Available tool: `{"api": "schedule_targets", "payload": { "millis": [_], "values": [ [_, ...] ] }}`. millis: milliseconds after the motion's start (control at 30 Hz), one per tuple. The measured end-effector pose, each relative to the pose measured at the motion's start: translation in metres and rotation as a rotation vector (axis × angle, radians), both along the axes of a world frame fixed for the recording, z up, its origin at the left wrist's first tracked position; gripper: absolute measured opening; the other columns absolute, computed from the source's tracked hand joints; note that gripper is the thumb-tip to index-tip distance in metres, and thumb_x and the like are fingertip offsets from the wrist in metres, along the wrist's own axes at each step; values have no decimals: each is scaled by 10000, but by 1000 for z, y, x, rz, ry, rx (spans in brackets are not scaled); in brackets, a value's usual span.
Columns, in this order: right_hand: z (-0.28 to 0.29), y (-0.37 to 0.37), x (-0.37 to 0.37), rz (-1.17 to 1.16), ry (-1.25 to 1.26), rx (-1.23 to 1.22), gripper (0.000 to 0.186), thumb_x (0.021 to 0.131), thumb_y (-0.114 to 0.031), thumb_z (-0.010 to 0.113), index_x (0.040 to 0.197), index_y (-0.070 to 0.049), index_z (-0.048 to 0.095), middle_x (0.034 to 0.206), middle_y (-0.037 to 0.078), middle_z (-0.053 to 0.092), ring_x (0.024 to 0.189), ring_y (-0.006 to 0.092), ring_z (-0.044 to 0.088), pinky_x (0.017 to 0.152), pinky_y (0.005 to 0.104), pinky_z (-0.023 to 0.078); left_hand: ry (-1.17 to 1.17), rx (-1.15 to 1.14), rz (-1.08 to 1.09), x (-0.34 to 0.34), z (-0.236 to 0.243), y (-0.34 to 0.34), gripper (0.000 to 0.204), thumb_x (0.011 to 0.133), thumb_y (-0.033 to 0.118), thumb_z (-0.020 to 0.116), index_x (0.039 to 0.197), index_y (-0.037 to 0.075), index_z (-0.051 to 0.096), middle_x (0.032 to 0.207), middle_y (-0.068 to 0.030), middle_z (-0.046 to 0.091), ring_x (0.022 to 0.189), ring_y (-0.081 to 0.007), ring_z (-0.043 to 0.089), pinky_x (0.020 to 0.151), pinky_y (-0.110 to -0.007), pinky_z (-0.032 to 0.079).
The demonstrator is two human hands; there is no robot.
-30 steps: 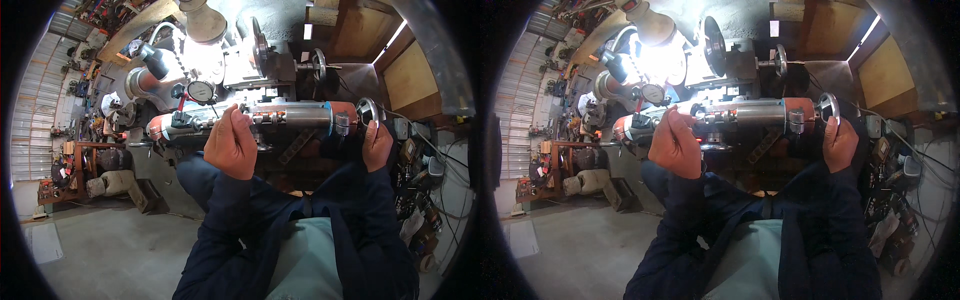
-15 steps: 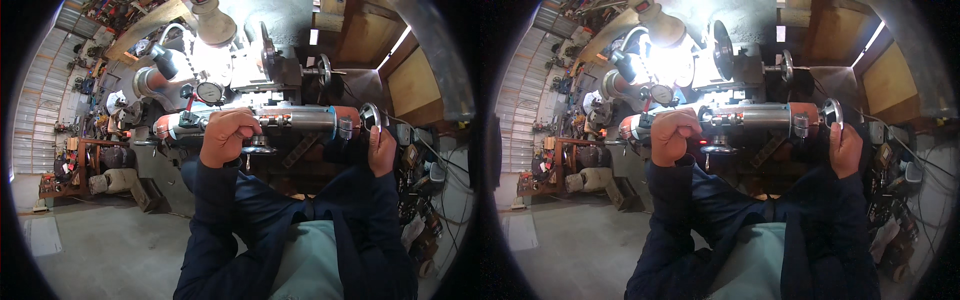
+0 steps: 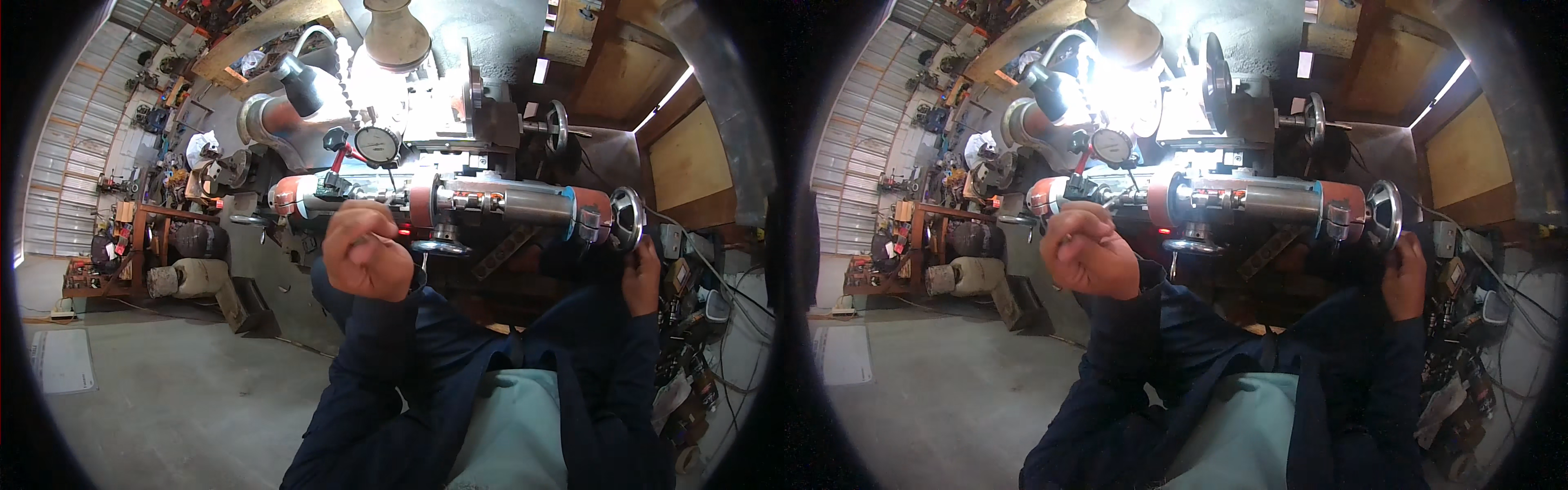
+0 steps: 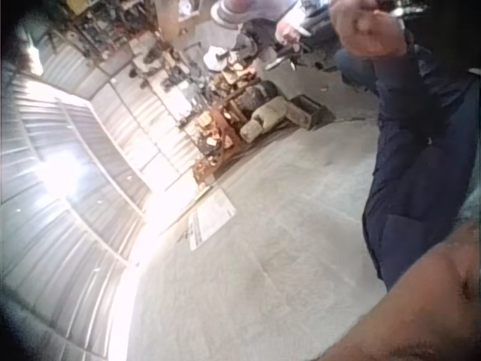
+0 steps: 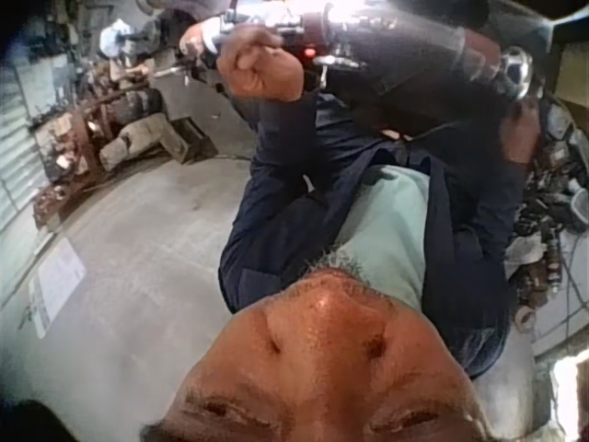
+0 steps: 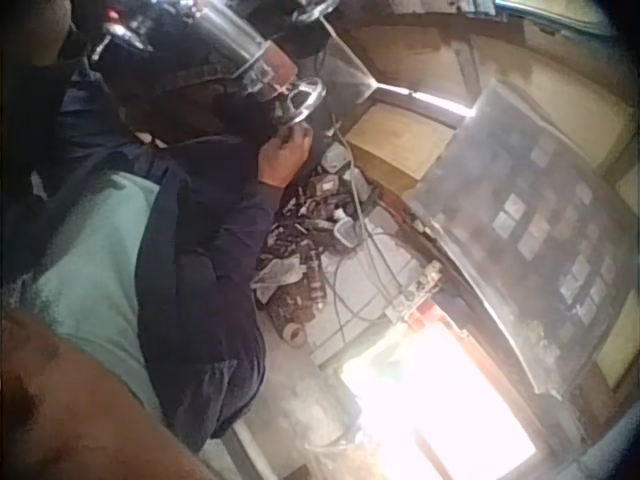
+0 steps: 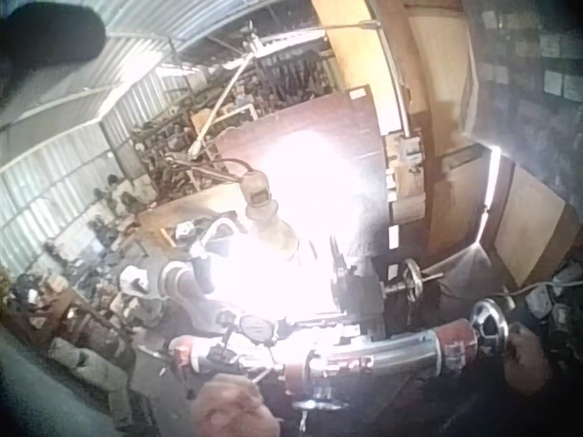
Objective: The person measures a metal part in a machine using a dial indicator, rotating the part by hand and wiping it with a cloth.
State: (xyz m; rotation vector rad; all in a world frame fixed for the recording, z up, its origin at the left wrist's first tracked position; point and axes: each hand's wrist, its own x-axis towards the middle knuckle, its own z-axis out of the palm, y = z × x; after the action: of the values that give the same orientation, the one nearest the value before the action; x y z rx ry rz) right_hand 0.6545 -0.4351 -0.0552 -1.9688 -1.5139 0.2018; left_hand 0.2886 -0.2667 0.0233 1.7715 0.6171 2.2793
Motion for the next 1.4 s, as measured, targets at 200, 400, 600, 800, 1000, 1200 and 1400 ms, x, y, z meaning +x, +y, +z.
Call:
{"api": "schedule_targets", "payload": {
  "millis": [200, 400, 600, 800, 1000, 1200, 1400],
  "values": [
    [41, -3, 16, 95, 220, -36, 111, 943, -46, 595, 1022, 22, 635, 897, 72, 611, 856, 178, 596, 792, 281, 462, -83, -125, 42, -14, -3, 2, 333, 1038, 347, 492, 1121, 25, 501, 702, -75, 545, 604, -142, 494, 561, -247, 413],
    [35, 25, 32, -23, 337, 52, 145, 993, -115, 588, 1045, 3, 652, 937, 28, 646, 834, 94, 563, 749, 260, 467, -241, -233, 41, -4, -3, 0, 317, 1044, 333, 492, 1078, 18, 479, 704, -84, 577, 585, -120, 500, 489, -230, 384],
    [29, 65, 44, 22, 269, 7, 253, 1022, -225, 560, 1078, -5, 672, 945, 27, 663, 859, 98, 582, 774, 258, 476, -291, -315, -51, -3, 0, -2, 254, 1050, 282, 486, 1084, 32, 461, 709, -90, 575, 568, -116, 484, 482, -228, 391],
    [48, 76, 22, 72, 249, 56, 296, 1035, -210, 500, 1166, 11, 646, 1054, 95, 643, 968, 160, 590, 870, 278, 449, -226, -292, -190, 3, -10, 7, 207, 1054, 236, 491, 1046, 29, 486, 685, -36, 503, 594, -94, 434, 528, -236, 367],
    [54, 77, -12, 84, 77, 119, 266, 956, -125, 546, 1173, -3, 642, 1014, 105, 552, 915, 218, 527, 851, 319, 420, -212, -422, -331, 26, -19, 4, 186, 1049, 219, 510, 1035, 34, 521, 701, -19, 512, 623, -77, 429, 566, -237, 364],
    [51, 68, -21, 46, -39, 237, 279, 937, -116, 551, 1179, -16, 645, 1066, 129, 545, 1013, 278, 527, 916, 353, 416, -205, -438, -253, 41, -24, 7, 189, 1057, 206, 490, 1002, 32, 543, 661, 10, 465, 596, -55, 399, 517, -218, 318],
    [52, 67, -24, 25, -13, 236, 290, 927, -111, 549, 1185, -23, 648, 1078, 137, 547, 1044, 291, 523, 937, 364, 410, -159, -445, -225, 42, -22, 9, 197, 1060, 210, 483, 987, 33, 528, 665, 10, 474, 608, -49, 398, 526, -208, 327]
  ]
}}
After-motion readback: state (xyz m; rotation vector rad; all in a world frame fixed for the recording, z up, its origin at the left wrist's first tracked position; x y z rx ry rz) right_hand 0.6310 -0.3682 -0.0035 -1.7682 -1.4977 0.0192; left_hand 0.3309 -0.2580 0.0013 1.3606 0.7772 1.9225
